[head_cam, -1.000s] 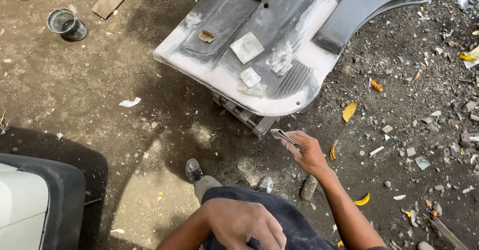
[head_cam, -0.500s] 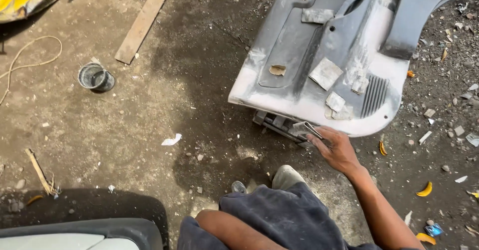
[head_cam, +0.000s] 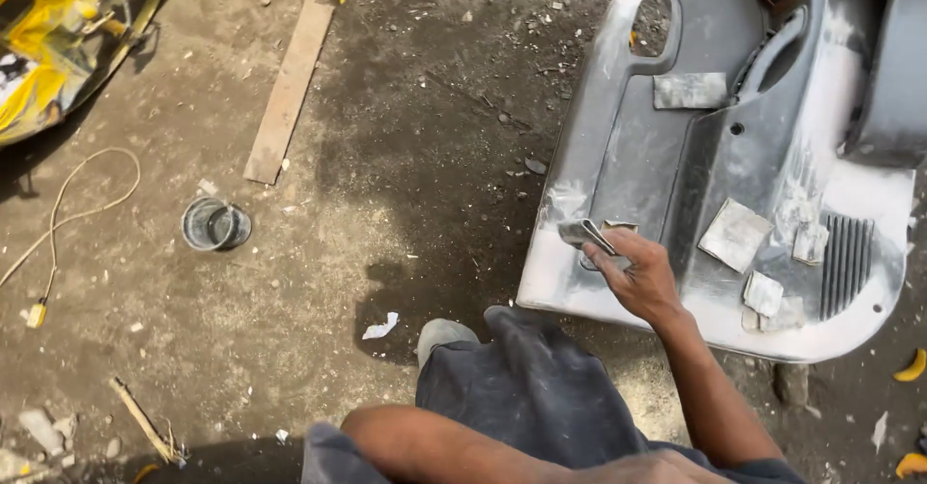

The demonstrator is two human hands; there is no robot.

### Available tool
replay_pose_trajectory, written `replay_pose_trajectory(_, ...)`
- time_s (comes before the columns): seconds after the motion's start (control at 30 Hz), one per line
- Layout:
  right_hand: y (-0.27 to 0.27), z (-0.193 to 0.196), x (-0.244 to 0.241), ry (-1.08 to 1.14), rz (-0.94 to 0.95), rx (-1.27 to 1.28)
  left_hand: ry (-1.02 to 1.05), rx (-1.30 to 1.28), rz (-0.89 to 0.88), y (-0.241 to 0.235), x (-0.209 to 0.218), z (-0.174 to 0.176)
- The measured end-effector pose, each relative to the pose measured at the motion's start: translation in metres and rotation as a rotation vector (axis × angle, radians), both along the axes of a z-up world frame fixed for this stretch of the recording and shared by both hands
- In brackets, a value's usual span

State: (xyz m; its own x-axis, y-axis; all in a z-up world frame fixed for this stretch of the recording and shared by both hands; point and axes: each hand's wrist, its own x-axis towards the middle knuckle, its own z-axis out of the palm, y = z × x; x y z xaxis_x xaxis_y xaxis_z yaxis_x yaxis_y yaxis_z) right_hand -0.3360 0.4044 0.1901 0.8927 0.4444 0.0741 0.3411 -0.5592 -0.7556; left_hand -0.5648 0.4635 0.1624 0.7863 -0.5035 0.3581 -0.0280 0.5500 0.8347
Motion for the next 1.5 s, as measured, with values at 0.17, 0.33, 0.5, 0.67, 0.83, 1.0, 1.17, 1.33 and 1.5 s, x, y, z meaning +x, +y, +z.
replay_pose_trajectory(0.17, 0.09, 0.007, 0.069, -0.066, 0.01, -0.069, 0.112, -0.093, -0.057, 0.235, 0.124, 0.168)
replay_pose_trajectory(0.33, 0.167, -0.02, 0.113, 0.222, -0.409, 0.336, 0.106, 0.108, -0.093, 0.433, 0.233, 0.15)
replay_pose_trajectory(0.5, 0.233, -0.031, 0.133, 0.361, -0.661, 0.699, 0.215, 0.563, -0.009, 0.485, 0.338, 0.094)
replay_pose_trajectory(0.67, 0.246, -0.038, 0.161, 0.408, -0.751, 0.757, 0.096, 0.789, 0.241, 0.435, 0.449, 0.034)
replay_pose_trajectory(0.83, 0.203, -0.052, 0.203, 0.369, -0.752, 0.798, 0.171, 0.679, 0.004, 0.343, 0.545, 0.0)
replay_pose_trajectory(1.0, 0.161, -0.046, 0.258, 0.279, -0.972, 0.875, 0.37, 0.542, -0.242, 0.261, 0.618, -0.013)
replay_pose_trajectory(1.17, 0.112, -0.051, 0.292, 0.242, -1.223, 0.844, 0.318, 0.656, -0.381, 0.186, 0.678, -0.015)
replay_pose_trajectory(1.33, 0.071, -0.039, 0.346, 0.172, -1.278, 0.864, 0.143, 0.793, -0.492, 0.111, 0.749, -0.009)
replay_pose_trajectory(1.5, 0.031, -0.037, 0.416, 0.108, -1.498, 0.799, 0.148, 0.586, -0.698, 0.035, 0.825, -0.031)
